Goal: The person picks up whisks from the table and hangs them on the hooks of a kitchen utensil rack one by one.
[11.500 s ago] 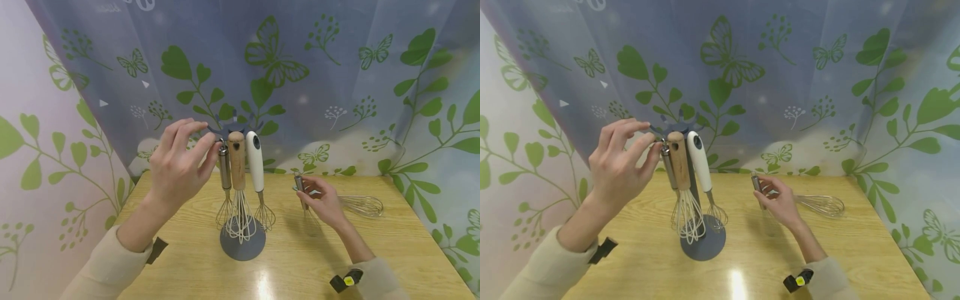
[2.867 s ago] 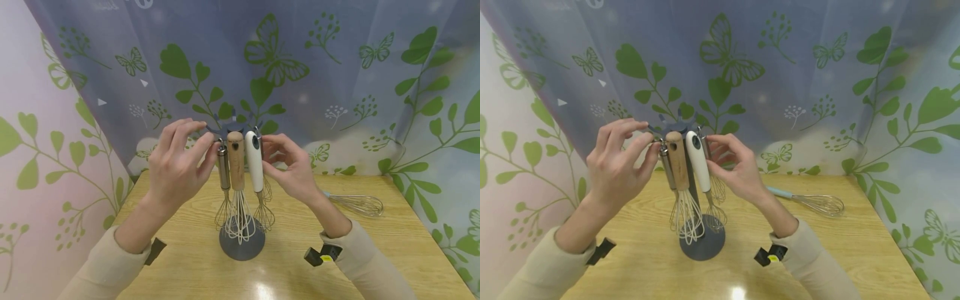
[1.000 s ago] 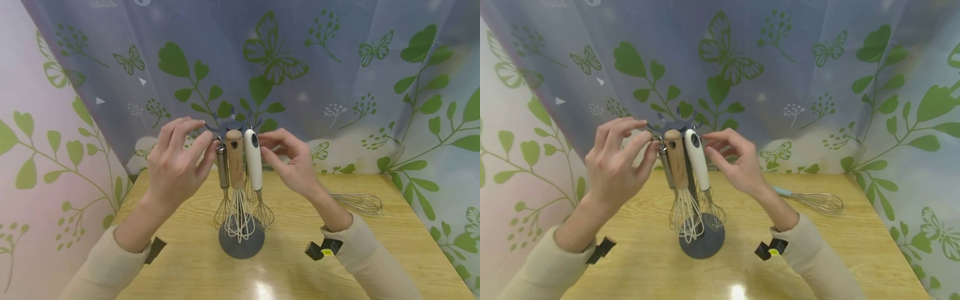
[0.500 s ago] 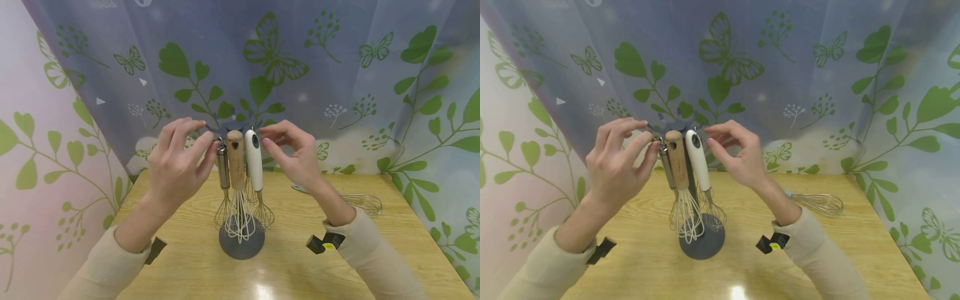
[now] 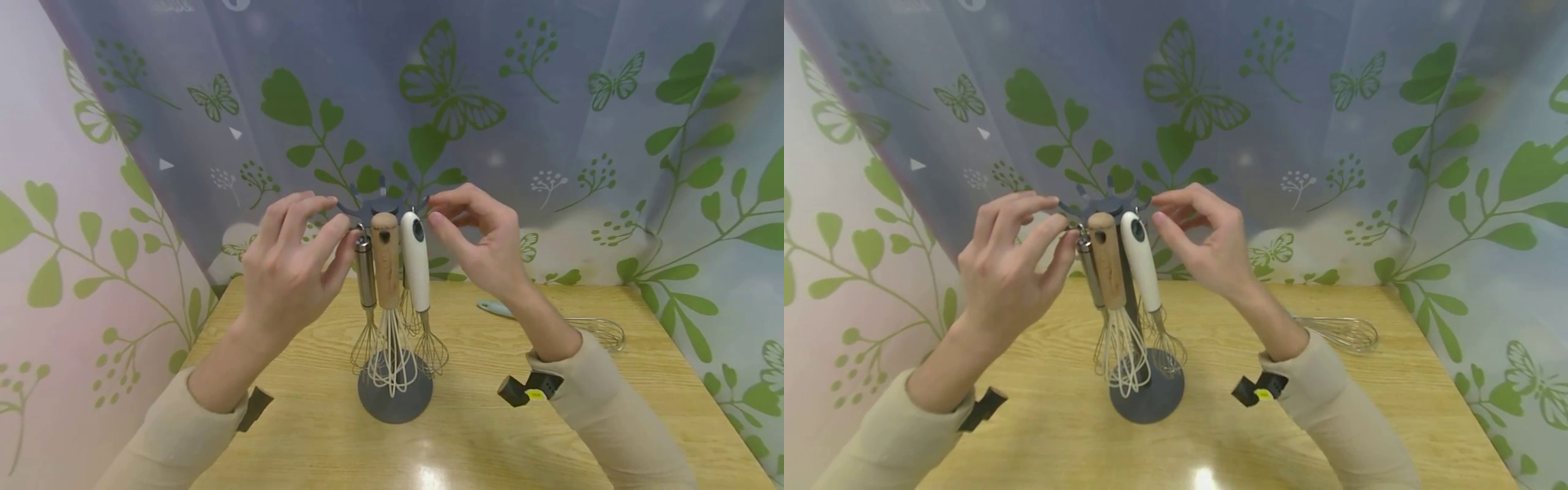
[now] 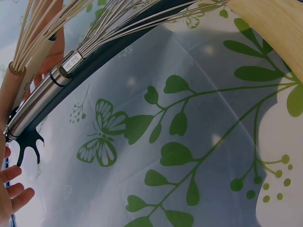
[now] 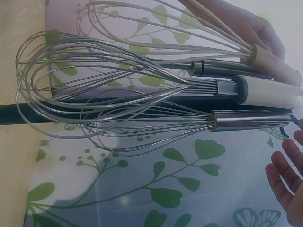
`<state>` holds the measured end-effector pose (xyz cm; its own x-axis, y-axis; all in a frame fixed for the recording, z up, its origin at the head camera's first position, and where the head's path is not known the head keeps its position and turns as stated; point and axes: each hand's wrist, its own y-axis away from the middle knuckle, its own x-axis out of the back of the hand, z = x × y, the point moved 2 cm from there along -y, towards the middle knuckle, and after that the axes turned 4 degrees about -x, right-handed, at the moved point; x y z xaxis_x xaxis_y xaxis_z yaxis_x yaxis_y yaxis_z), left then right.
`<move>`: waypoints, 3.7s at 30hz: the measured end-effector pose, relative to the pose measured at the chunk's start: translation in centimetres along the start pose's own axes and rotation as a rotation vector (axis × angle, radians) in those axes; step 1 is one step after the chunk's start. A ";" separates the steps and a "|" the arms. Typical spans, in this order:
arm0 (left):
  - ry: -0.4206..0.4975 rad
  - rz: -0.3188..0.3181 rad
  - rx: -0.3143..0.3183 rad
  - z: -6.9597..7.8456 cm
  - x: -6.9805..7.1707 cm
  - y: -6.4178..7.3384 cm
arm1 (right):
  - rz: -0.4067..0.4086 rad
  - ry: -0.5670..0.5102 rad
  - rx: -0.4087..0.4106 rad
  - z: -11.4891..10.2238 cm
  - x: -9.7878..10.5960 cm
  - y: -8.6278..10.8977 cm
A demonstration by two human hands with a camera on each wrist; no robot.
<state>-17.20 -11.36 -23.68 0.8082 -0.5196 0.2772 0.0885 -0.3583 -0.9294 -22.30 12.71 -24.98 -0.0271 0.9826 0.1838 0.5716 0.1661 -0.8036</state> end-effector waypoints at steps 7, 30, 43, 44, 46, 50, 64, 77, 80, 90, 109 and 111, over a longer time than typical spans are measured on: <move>0.001 0.010 0.000 0.0 0.0 0.0 | -0.012 0.023 0.003 -0.5 -0.2 -0.5; -0.002 -0.002 0.004 0.1 0.0 0.0 | -0.034 0.047 0.032 -0.7 -0.6 -1.5; 0.016 0.022 0.007 0.0 -0.1 -0.2 | -0.041 0.096 0.052 -0.8 -0.4 -1.5; 0.016 0.023 0.006 0.0 -0.1 -0.2 | -0.042 0.099 0.052 -0.8 -0.4 -1.5; 0.013 0.021 0.006 0.0 -0.1 -0.2 | -0.043 0.106 0.052 -0.9 -0.4 -1.5; 0.004 -0.005 0.005 0.0 0.0 -0.2 | -0.045 0.117 0.054 -1.0 -0.4 -1.4; -0.010 -0.017 0.001 -0.1 0.0 -0.3 | -0.032 0.157 0.093 -1.2 -0.4 -1.2; -0.027 -0.039 -0.017 0.1 0.1 -0.5 | -0.020 0.157 0.098 -1.3 -0.3 -1.0; -0.027 -0.038 -0.019 0.1 0.1 -0.5 | -0.020 0.162 0.094 -1.3 -0.3 -0.9; -0.018 -0.036 -0.018 0.2 0.0 -0.6 | -0.008 0.179 0.100 -1.6 -0.2 -0.6; -0.039 -0.065 -0.016 0.4 0.0 -0.8 | 0.007 0.184 0.103 -2.2 0.0 -0.1; -0.040 -0.065 -0.016 0.4 0.0 -0.8 | 0.007 0.188 0.107 -2.2 0.0 -0.1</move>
<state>-17.01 -10.73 -23.06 0.8235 -0.4637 0.3268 0.1327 -0.4027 -0.9057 -20.52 12.55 -23.65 0.1352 0.9526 0.2724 0.4804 0.1774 -0.8589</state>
